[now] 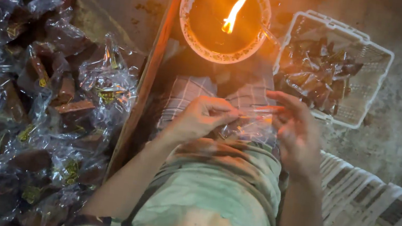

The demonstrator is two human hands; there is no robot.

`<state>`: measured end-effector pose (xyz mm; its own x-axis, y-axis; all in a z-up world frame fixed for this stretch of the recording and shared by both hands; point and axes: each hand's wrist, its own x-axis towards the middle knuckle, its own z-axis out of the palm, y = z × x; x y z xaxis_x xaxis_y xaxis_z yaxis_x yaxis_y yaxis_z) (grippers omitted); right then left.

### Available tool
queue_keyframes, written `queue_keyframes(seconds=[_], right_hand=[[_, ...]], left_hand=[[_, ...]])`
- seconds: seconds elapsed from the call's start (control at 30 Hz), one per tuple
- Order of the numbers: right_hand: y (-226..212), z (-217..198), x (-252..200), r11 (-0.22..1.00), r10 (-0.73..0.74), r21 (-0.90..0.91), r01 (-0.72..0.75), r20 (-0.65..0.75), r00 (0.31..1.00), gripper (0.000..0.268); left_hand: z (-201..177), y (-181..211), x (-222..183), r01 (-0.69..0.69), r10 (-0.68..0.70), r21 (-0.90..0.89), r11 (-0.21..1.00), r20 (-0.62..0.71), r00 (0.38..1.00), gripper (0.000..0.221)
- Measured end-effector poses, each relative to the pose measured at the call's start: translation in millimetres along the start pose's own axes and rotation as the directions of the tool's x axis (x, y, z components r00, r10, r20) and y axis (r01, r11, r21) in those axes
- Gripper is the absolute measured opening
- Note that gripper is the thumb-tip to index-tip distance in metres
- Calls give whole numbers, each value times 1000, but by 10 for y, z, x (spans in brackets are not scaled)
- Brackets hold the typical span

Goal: Sealing plastic bags containing products using a candle flame

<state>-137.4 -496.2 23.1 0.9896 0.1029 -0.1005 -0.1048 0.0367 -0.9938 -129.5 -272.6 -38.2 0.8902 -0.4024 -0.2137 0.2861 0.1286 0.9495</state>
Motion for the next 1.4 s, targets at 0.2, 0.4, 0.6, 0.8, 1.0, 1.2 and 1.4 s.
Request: queue_keyframes(seconds=[0.2,0.4,0.6,0.8,1.0,1.2,1.4], right_hand=[[90,43,-58,966,1,-260,-2,-5,1000,2],[123,105,40,999,-41,-44,23,-460,887,14],[167,-269,77,968,137,-210,-140,-28,990,66],[-107,44,35,950,141,-237,-201,-247,959,22],[150,94,62,999,39,7,-40,-390,920,30],[59,57,121,898,-102,-439,37,-125,987,14],[570,-31,85,844,-57,-531,-74,-227,972,18]], left_hand=[[130,308,20,-122,153,282,952,-90,984,16],[87,153,12,67,-43,-171,983,140,989,67],[18,331,-21,-211,252,330,920,-85,964,58],[-90,284,-64,-278,318,479,832,-2,948,53],[-34,148,52,-327,376,352,877,-79,923,29],[79,186,132,-371,607,729,575,-76,791,16],[101,32,188,-319,745,890,325,-33,667,10]])
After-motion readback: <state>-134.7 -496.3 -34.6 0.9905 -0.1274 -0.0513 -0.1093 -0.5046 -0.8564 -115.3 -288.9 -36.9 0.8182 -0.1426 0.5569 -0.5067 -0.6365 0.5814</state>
